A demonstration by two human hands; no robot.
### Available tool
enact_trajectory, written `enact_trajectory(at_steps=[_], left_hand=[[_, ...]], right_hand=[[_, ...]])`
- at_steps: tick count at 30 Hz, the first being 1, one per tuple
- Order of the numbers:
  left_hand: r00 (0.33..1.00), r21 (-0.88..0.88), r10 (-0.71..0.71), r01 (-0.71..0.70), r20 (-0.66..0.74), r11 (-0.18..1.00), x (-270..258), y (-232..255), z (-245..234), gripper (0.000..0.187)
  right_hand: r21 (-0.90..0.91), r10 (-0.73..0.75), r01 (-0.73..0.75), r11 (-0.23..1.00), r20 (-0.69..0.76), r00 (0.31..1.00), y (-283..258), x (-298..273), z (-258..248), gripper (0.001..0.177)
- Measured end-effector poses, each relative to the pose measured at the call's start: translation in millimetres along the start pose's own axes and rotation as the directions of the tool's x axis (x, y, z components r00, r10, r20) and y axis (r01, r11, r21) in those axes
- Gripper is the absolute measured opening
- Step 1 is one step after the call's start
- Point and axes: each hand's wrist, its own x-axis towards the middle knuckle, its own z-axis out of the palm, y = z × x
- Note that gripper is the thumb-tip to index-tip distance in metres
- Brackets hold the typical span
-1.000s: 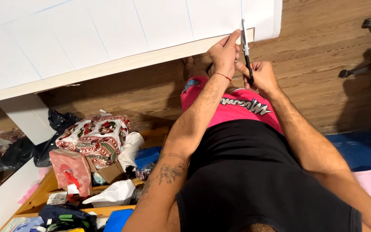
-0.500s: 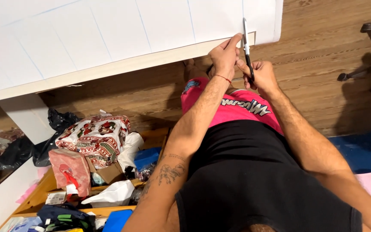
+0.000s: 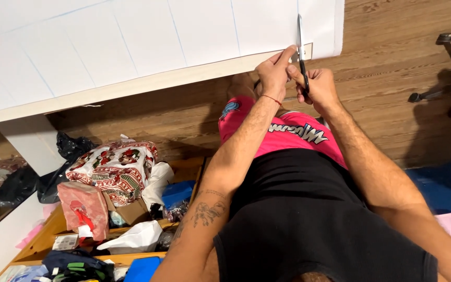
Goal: Marking lines on a large white sheet using a triangle ruler and marker, then cutting the material with scissors.
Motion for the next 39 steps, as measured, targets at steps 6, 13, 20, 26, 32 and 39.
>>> enact_trajectory(at_steps=[6,13,20,26,32,39], left_hand=[[0.997,0.233,-0.057,0.070,-0.060,0.970,-28,32,-1,0.035],[0.996,0.044,0.072,-0.069,-0.051,0.997,-85,81,-12,0.026],[0.994,0.085,0.085,-0.079,-0.063,0.993,-45,47,-6,0.020],[0.993,0.146,0.088,-0.076,-0.076,0.986,-51,57,-6,0.019],[0.991,0.135,0.118,-0.109,-0.058,0.985,-27,38,-6,0.019],[0.991,0.118,0.109,-0.100,-0.071,0.988,-37,52,-4,0.014]], right_hand=[[-0.029,-0.016,0.016,0.999,-0.003,1.000,-5,9,-1,0.051],[0.068,-0.126,0.130,0.989,-0.051,0.991,8,31,0,0.053],[0.037,-0.106,0.109,0.993,-0.057,0.993,-1,43,-2,0.054],[0.036,-0.114,0.116,0.993,-0.061,0.992,-20,47,2,0.056],[0.034,-0.116,0.119,0.992,-0.067,0.991,-33,57,5,0.056],[0.003,-0.129,0.129,0.992,-0.075,0.989,-42,70,4,0.057]])
